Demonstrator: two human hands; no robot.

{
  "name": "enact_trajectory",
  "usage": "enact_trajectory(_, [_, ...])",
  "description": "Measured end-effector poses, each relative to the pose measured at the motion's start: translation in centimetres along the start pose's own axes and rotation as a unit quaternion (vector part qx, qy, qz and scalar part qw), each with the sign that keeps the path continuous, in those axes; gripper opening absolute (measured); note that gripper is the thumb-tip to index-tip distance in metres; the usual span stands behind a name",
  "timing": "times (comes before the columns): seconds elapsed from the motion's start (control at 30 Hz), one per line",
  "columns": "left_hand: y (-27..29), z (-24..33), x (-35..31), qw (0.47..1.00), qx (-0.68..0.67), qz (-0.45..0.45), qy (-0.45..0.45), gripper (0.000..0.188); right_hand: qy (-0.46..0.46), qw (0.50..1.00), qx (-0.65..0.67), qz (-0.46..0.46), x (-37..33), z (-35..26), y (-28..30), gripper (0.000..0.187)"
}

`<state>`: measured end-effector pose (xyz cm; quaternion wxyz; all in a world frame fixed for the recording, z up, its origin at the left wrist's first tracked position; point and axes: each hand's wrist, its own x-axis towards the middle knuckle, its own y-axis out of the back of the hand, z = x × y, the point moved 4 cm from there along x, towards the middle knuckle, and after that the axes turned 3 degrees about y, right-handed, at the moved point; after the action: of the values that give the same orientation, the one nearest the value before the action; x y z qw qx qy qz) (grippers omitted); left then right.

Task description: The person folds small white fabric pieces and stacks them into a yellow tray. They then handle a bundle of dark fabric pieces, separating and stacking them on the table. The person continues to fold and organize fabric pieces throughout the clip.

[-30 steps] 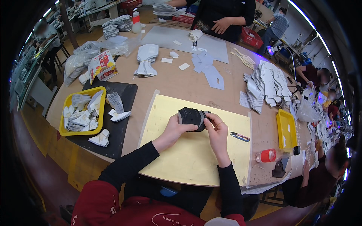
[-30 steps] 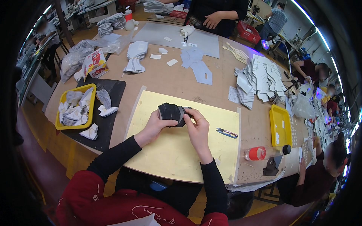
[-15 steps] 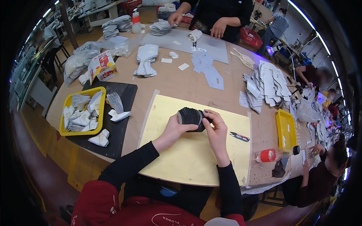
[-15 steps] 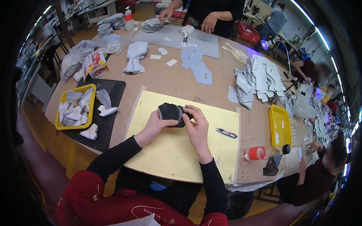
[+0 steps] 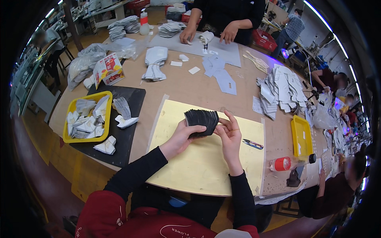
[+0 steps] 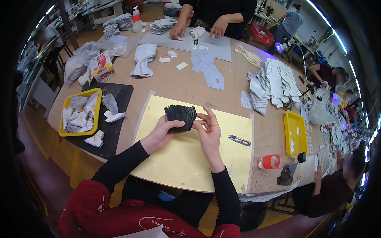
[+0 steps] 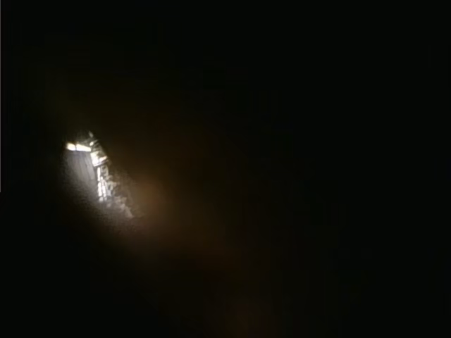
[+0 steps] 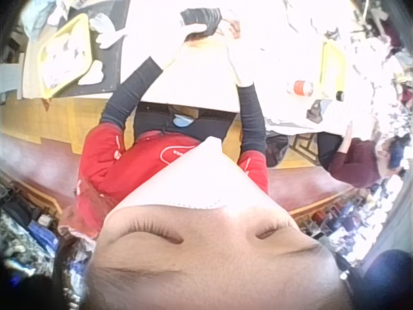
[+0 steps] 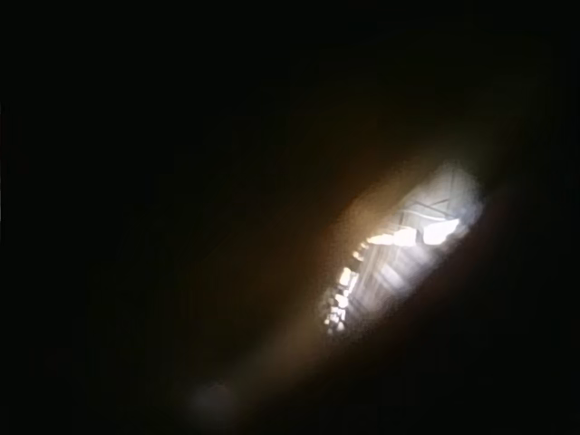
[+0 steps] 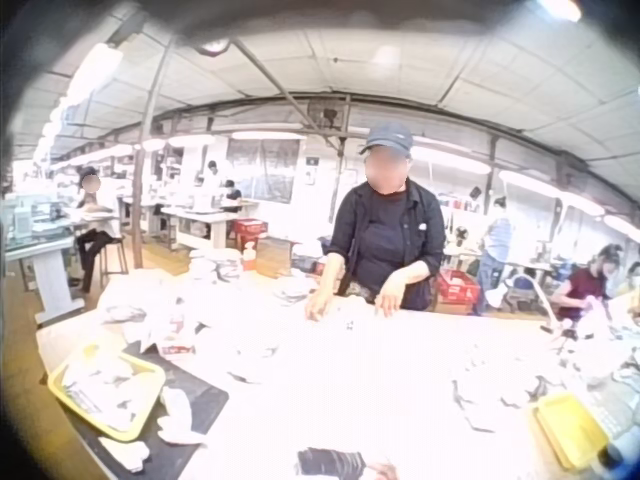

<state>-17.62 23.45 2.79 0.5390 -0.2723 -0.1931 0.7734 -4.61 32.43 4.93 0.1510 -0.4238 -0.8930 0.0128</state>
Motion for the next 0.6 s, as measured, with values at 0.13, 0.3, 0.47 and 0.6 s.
enact_trajectory(0.13, [-0.1,-0.1,0.0,1.000,-0.008,-0.011,0.011,0.040,0.020,1.000,0.010,-0.017,0.0,-0.4,-0.2,0.055])
enact_trajectory(0.3, [-0.2,0.0,-0.2,1.000,-0.014,-0.018,0.015,0.040,0.025,0.999,0.012,-0.021,-0.1,-0.2,0.0,0.054])
enact_trajectory(0.47, [-0.1,0.1,-0.2,1.000,-0.010,-0.003,0.005,0.041,0.022,0.999,0.027,-0.008,-0.2,0.3,0.3,0.036])
enact_trajectory(0.6, [0.1,0.0,0.0,1.000,0.016,0.012,-0.010,0.041,-0.005,1.000,-0.009,-0.013,-0.2,0.9,0.7,0.018])
